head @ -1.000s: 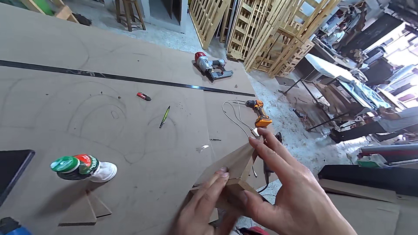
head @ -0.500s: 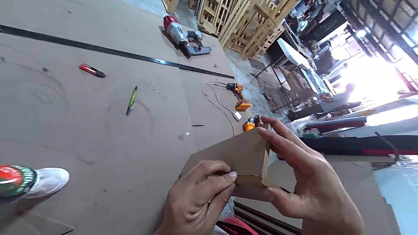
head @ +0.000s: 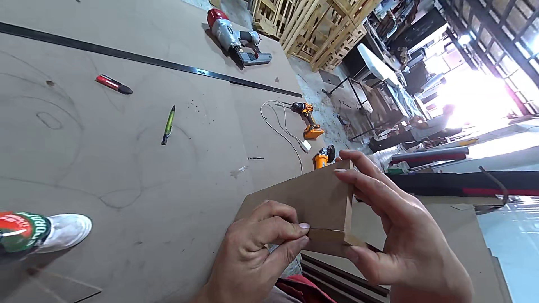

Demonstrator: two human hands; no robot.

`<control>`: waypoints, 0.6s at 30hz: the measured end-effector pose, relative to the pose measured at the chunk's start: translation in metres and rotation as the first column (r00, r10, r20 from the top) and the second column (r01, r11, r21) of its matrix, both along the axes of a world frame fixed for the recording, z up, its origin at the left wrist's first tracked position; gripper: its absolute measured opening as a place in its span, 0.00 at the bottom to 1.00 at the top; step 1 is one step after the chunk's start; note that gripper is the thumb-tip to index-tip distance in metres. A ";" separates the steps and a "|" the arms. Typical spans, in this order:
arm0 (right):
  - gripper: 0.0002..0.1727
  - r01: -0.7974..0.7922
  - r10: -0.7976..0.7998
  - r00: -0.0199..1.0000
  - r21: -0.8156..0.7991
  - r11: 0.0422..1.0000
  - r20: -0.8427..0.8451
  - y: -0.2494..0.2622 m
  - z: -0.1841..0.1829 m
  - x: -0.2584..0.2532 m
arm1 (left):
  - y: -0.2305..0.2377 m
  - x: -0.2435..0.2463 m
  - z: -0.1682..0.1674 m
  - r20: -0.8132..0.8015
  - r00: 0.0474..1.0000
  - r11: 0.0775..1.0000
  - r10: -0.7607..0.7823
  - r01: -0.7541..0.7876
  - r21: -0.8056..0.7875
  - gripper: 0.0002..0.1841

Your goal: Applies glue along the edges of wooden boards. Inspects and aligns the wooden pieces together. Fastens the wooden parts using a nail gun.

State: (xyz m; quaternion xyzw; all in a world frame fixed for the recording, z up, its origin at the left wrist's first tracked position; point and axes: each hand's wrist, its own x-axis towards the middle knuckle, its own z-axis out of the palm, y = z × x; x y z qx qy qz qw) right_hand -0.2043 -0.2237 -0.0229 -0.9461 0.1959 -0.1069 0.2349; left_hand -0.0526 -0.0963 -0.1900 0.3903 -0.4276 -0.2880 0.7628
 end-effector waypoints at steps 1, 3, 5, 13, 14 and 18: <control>0.44 0.004 -0.004 1.000 -0.002 1.000 -0.002 0.001 0.000 0.001 | 0.001 0.001 0.000 0.017 1.000 1.000 0.006 -0.006 0.013 0.04; 0.43 0.013 -0.013 1.000 -0.009 1.000 -0.004 0.002 0.000 0.001 | 0.002 0.003 0.002 0.056 0.998 0.998 0.017 -0.020 0.053 0.06; 0.43 0.020 -0.020 1.000 -0.030 0.999 -0.003 0.004 -0.001 0.002 | 0.004 0.007 0.003 0.110 0.994 0.996 0.025 -0.034 0.082 0.09; 0.43 0.029 -0.032 0.999 -0.112 0.993 -0.025 0.009 0.001 -0.002 | 0.136 0.102 -0.052 0.519 0.839 0.790 0.166 -0.428 0.439 0.19; 0.43 0.022 -0.026 0.999 -0.128 0.991 -0.028 0.007 0.002 -0.005 | 0.167 0.111 -0.070 0.575 0.803 0.685 0.156 -0.508 0.523 0.21; 0.48 -0.005 0.004 0.999 -0.029 1.000 -0.047 0.003 -0.005 -0.004 | 0.298 0.119 -0.110 0.685 0.721 0.098 -0.100 -0.678 0.728 0.28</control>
